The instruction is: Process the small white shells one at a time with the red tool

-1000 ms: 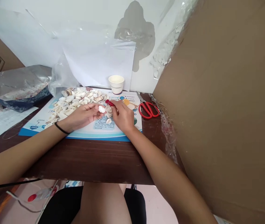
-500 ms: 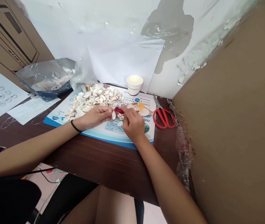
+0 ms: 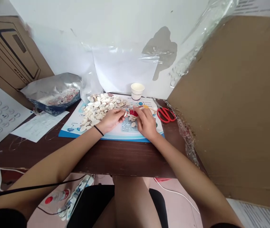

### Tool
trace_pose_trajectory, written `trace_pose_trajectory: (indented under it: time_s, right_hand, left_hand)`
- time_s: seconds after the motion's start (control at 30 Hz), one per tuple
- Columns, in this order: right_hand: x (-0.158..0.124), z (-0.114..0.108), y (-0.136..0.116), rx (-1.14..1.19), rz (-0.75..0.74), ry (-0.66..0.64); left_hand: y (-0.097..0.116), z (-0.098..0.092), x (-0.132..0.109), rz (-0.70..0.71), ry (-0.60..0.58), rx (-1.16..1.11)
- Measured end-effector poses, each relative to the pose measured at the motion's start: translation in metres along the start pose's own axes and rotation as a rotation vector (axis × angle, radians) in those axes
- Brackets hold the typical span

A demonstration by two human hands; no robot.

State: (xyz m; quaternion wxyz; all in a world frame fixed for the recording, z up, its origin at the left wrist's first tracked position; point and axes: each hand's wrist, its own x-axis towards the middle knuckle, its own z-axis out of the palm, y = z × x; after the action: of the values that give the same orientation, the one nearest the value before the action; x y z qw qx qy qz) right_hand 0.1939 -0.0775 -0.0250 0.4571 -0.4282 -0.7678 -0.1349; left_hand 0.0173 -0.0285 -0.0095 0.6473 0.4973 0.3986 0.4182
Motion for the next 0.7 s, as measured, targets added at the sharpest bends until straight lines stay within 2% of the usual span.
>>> trace_pose_trajectory:
  time_s: [0.13, 0.23, 0.37, 0.53, 0.7]
  right_hand:
    - [-0.0013, 0.0007, -0.0004, -0.066, -0.005, -0.086]
    - [-0.0026, 0.0014, 0.0028, -0.088, -0.035, -0.080]
    - [-0.0028, 0.0012, 0.0060, -0.070, -0.122, -0.050]
    - [-0.0012, 0.0027, 0.0075, -0.075, -0.091, -0.077]
    - [0.0002, 0.0038, 0.0069, -0.082, -0.052, -0.083]
  left_hand:
    - [-0.0035, 0.0065, -0.0027, 0.019, 0.019, 0.060]
    - [-0.0030, 0.0090, -0.0041, 0.032, -0.005, -0.043]
    - [0.0015, 0.0073, -0.0035, -0.056, 0.006, -0.187]
    - [0.0053, 0.0060, -0.0024, -0.070, -0.012, -0.275]
    - [0.0043, 0.0067, -0.0019, -0.068, -0.098, -0.323]
